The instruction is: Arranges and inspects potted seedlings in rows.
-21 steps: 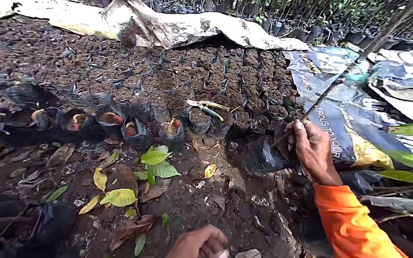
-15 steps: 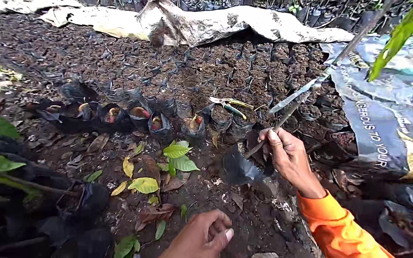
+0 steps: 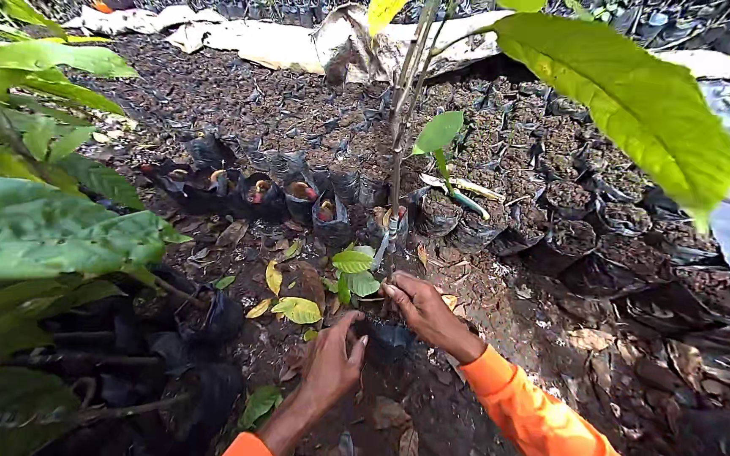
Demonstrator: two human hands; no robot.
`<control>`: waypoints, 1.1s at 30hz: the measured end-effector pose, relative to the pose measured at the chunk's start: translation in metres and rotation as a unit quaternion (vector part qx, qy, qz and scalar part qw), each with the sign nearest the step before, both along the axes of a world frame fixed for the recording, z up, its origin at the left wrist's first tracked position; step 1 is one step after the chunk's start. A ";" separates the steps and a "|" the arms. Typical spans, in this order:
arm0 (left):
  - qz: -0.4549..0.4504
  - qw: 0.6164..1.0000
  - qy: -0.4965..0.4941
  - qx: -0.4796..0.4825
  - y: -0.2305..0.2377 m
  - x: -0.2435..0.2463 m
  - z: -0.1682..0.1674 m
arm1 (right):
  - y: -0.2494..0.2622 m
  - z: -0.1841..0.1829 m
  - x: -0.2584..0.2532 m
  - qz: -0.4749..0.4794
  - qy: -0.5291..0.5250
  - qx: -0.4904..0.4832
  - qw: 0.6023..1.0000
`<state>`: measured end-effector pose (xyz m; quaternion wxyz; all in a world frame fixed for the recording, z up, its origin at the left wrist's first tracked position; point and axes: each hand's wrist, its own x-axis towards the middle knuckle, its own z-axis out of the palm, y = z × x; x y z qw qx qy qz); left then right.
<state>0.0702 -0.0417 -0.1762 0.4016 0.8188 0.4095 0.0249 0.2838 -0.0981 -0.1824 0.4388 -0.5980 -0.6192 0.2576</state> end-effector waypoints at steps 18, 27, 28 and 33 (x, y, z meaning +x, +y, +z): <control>-0.190 0.977 0.012 0.101 0.018 0.004 -0.011 | -0.003 -0.020 0.019 0.017 -0.228 -0.151 0.962; -0.159 0.982 -0.035 0.096 0.016 -0.001 -0.008 | -0.001 -0.007 0.036 -0.160 -0.043 -0.050 0.985; -0.144 0.985 -0.043 0.087 0.016 0.000 -0.005 | -0.003 -0.001 0.044 -0.198 -0.074 -0.066 0.975; -0.094 0.993 -0.049 0.061 0.021 0.011 0.004 | -0.025 -0.003 0.066 -0.228 -0.131 -0.127 0.956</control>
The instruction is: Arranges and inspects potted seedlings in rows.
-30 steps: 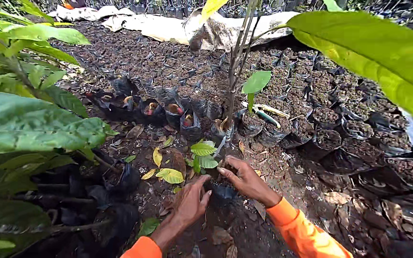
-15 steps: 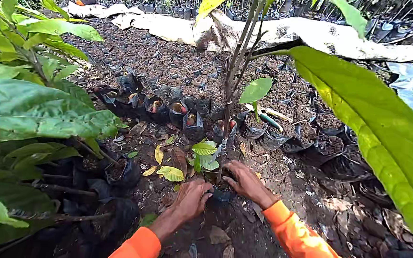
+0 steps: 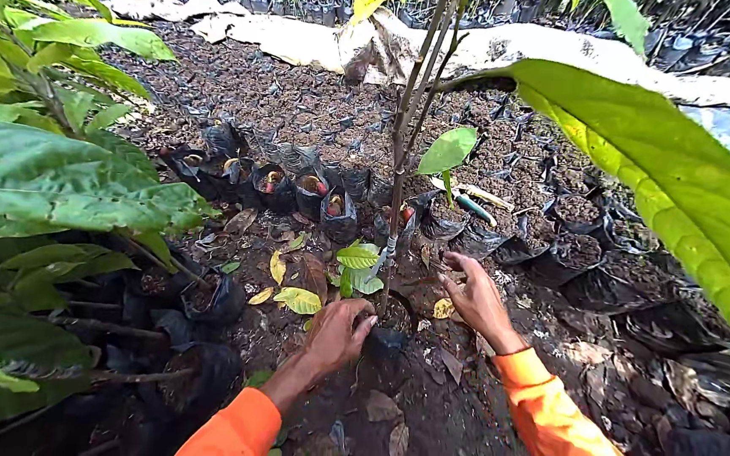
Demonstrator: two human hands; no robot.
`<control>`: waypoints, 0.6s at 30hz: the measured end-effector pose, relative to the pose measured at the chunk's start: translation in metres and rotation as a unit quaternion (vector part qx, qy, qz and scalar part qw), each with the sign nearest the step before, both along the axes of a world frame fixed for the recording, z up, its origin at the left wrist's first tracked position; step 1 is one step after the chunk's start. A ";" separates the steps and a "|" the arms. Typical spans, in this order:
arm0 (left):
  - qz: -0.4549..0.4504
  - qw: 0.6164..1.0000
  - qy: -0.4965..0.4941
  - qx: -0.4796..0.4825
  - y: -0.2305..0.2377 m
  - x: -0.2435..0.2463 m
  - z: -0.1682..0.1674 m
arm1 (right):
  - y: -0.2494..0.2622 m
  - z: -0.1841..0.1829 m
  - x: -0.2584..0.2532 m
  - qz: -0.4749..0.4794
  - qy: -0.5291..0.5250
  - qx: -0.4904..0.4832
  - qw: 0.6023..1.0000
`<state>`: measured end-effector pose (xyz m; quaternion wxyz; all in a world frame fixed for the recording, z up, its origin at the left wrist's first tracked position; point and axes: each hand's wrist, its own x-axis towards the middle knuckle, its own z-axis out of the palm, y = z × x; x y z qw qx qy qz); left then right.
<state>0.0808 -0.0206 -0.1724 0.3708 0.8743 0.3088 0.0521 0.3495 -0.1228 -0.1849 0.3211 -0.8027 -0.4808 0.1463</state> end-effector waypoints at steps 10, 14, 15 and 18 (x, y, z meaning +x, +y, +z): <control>-0.132 0.974 0.187 0.004 0.007 0.007 0.010 | 0.004 -0.027 -0.057 0.206 0.013 -0.032 0.978; -0.145 0.978 0.147 0.016 0.002 0.001 0.008 | 0.013 -0.034 -0.063 0.200 -0.013 -0.076 0.977; -0.144 0.980 0.139 0.018 0.001 0.000 0.007 | 0.013 -0.035 -0.064 0.197 -0.013 -0.073 0.978; -0.144 0.982 0.123 0.016 0.001 -0.002 0.004 | 0.012 -0.037 -0.060 0.185 0.007 -0.036 0.982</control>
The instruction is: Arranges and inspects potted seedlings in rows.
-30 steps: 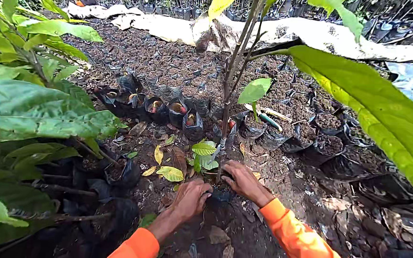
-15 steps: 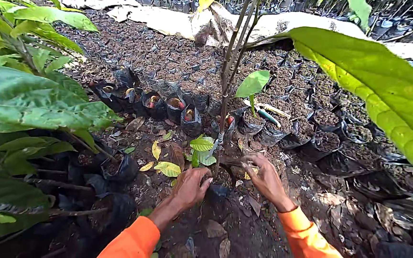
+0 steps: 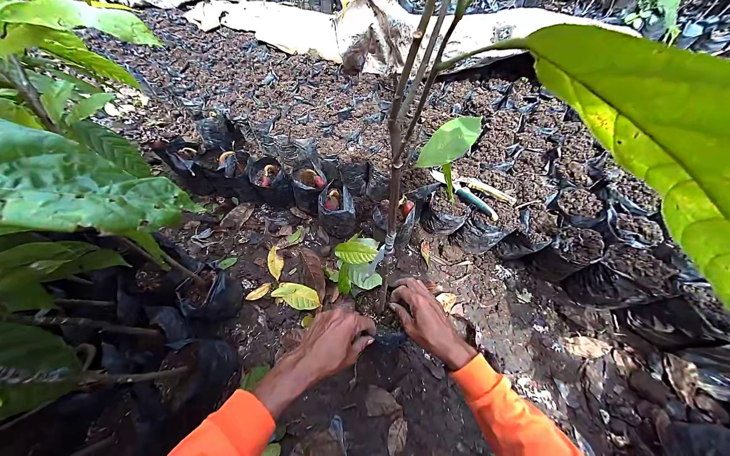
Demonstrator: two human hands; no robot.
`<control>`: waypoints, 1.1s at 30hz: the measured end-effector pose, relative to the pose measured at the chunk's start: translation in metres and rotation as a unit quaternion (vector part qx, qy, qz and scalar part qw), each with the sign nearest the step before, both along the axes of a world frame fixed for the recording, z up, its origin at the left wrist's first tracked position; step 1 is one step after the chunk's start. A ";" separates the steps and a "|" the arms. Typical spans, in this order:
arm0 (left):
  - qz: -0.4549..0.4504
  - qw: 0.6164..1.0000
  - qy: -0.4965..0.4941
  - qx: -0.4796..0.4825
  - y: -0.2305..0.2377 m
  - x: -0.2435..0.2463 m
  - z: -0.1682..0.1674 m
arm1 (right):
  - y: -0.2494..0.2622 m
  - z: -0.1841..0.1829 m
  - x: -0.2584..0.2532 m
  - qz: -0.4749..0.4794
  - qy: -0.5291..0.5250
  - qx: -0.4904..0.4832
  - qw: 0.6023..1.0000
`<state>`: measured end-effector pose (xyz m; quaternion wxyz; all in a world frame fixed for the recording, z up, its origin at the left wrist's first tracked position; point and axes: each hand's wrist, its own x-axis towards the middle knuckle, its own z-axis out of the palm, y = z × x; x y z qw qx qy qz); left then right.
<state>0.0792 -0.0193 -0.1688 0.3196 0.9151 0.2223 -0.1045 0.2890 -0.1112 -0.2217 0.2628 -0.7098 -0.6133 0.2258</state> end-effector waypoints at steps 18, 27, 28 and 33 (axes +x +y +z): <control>-0.025 0.998 -0.045 -0.033 -0.004 0.000 -0.006 | 0.000 0.007 -0.003 0.002 -0.187 0.022 0.982; -0.026 0.997 -0.058 -0.044 -0.003 -0.004 -0.005 | -0.009 0.018 0.016 -0.059 -0.079 0.089 0.991; -0.026 0.997 -0.061 -0.046 -0.003 -0.004 -0.005 | -0.011 0.021 0.022 -0.068 -0.069 0.099 0.990; -0.028 0.997 -0.047 -0.049 -0.002 0.000 -0.003 | -0.014 0.027 0.025 -0.012 -0.061 0.120 0.991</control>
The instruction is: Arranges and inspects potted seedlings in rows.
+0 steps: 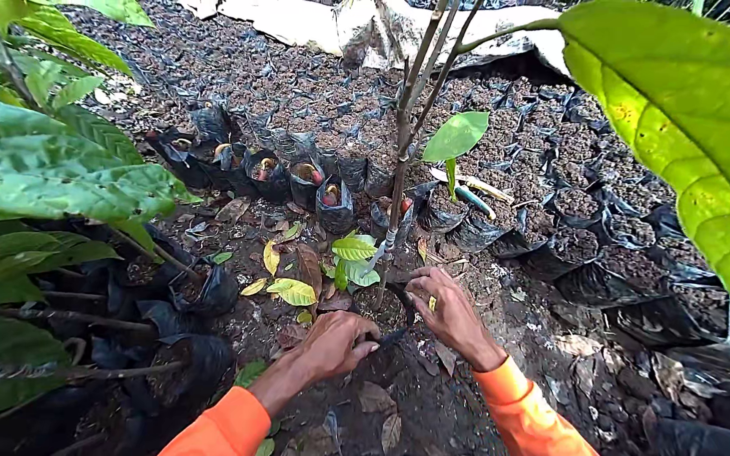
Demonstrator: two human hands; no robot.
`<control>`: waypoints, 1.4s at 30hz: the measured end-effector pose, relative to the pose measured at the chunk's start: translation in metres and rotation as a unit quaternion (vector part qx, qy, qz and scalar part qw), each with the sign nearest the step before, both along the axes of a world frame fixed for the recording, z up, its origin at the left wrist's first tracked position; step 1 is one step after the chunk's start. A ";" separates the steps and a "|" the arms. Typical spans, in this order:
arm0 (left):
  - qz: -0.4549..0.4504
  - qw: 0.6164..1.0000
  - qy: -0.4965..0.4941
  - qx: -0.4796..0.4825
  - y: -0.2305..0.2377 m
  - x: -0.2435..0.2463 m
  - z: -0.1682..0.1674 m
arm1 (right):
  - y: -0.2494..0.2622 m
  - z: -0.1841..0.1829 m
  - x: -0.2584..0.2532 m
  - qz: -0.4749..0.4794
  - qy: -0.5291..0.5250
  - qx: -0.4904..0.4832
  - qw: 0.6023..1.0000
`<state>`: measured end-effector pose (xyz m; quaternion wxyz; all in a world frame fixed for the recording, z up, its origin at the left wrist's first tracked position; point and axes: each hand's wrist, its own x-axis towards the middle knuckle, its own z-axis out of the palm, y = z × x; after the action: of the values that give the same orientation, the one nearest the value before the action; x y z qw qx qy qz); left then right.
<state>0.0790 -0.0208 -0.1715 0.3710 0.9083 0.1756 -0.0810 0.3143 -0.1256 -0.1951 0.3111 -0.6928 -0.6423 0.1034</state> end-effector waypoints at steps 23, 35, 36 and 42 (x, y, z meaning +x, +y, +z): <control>0.243 0.946 -0.215 -0.016 0.001 0.030 0.021 | -0.001 -0.026 -0.018 -0.048 0.143 -0.035 0.988; 0.245 0.926 -0.284 0.039 -0.001 0.033 0.013 | 0.005 0.052 -0.027 -0.037 0.245 0.107 0.963; 0.245 0.925 -0.288 0.042 -0.002 0.033 0.012 | 0.006 0.053 -0.029 -0.033 0.242 0.117 0.963; 0.246 0.916 -0.312 0.055 0.001 0.030 0.011 | -0.010 0.035 -0.033 -0.034 0.260 0.077 0.962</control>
<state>0.1092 -0.0201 -0.1604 0.3643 0.8344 0.2731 0.3105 0.2809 -0.1351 -0.1602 0.5228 -0.6373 -0.5218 0.2196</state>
